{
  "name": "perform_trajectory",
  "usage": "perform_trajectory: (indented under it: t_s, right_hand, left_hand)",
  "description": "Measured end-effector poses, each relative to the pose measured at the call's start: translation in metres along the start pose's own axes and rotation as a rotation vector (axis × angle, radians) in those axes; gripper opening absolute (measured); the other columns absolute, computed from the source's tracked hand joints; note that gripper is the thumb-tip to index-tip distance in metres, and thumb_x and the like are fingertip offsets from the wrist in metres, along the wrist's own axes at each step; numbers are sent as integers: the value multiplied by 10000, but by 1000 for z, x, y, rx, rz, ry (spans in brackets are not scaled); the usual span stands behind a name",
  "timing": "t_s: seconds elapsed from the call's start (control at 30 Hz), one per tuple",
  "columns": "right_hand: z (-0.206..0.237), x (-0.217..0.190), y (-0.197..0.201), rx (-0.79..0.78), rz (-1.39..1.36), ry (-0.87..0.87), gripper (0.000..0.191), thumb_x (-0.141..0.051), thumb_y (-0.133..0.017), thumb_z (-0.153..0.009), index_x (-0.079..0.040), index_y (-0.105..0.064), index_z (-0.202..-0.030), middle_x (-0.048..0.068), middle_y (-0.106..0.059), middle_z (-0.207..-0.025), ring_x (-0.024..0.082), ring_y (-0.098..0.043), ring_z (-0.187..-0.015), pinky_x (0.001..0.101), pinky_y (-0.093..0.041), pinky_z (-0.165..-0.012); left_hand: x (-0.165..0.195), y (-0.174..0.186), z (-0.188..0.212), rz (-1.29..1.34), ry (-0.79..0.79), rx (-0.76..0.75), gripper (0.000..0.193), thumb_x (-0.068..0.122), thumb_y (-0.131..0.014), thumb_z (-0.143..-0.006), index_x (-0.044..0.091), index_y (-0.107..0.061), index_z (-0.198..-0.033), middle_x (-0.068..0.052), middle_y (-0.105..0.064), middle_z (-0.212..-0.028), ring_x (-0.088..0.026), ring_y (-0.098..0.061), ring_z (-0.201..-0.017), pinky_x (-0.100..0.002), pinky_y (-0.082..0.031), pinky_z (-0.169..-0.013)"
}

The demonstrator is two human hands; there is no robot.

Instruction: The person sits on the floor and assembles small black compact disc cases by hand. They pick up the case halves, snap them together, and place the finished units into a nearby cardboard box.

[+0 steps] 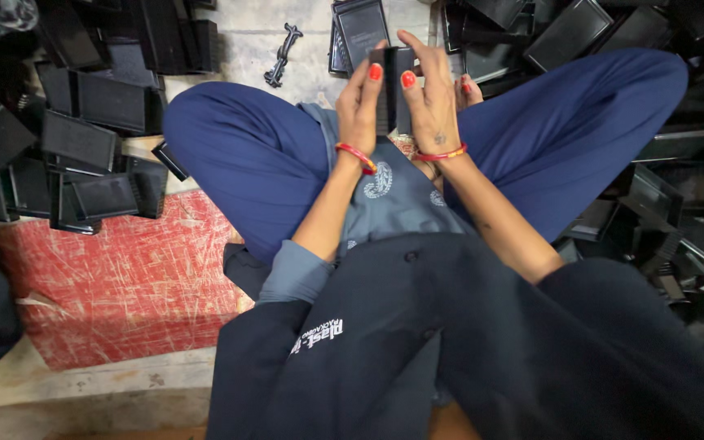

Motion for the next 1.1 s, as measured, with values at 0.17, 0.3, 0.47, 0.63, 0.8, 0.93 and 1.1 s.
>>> perform_trajectory:
  t_s: [0.17, 0.3, 0.47, 0.63, 0.8, 0.93, 1.1]
  right_hand:
    - [5, 2, -9, 21, 10, 81, 555, -421, -523, -1120, -111, -464, -1576, 144, -547, -1438, 270, -566, -1175, 357, -453, -1104]
    - [1, 8, -13, 27, -101, 64, 590, -436, -571, -1068, -86, -433, -1523, 156, -552, -1402, 287, -570, -1271, 375, -448, -1108]
    - [2, 11, 0, 263, -2, -37, 715, -476, -778, -858, -94, -503, -1397, 77, -658, -1114, 149, -625, -913, 281, -516, -826]
    - [4, 13, 7, 213, -438, 39, 589, -252, -753, -999, -28, -412, -1425, 22, -605, -1260, 112, -615, -1129, 258, -510, -1001]
    - [4, 28, 10, 39, -352, -219, 297, -175, -752, -1049, 49, -663, -1224, 38, -698, -1071, 58, -608, -929, 217, -511, -849]
    - [-14, 46, 4, -37, -425, -213, 254, -168, -737, -1040, 27, -676, -1192, 29, -705, -1040, 31, -618, -883, 203, -502, -794]
    - [-45, 73, -16, 74, -94, -216, 397, -234, -766, -926, 25, -677, -1214, 109, -692, -1081, 122, -609, -758, 269, -491, -658]
  left_hand:
    - [5, -4, 7, -219, -79, 16, 486, 391, -567, -1094, 94, -589, -1477, -161, -719, -1366, -218, -693, -1249, -327, -539, -1032]
    - [13, -4, 9, -438, 74, -103, 651, 457, -569, -975, 72, -523, -1499, -176, -749, -960, -275, -774, -898, -349, -552, -763]
    - [25, -11, 16, -418, -172, -241, 736, 450, -810, -873, -37, -567, -1368, -185, -772, -971, -243, -798, -890, -329, -612, -782]
    - [17, -17, 23, -137, -12, -28, 651, 273, -852, -880, -41, -592, -1387, -141, -794, -1037, -133, -760, -912, -272, -627, -804]
    - [14, -4, 12, -26, 69, 42, 540, 231, -824, -955, -46, -638, -1379, -152, -800, -1114, -109, -720, -952, -267, -606, -840]
    - [19, 3, 4, -304, 18, 122, 525, 281, -806, -920, -20, -670, -1328, -133, -801, -1098, -195, -790, -951, -287, -623, -823]
    - [16, 9, -6, -658, -340, 285, 631, 285, -757, -998, -4, -506, -1499, -230, -570, -1502, -377, -549, -1410, -419, -423, -1188]
Point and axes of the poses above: each hand's wrist, its own z-axis away from the middle knuckle, its own y-axis out of the back of the hand, x = y × z, the point moved 1 cm from there along -z, towards the middle knuckle
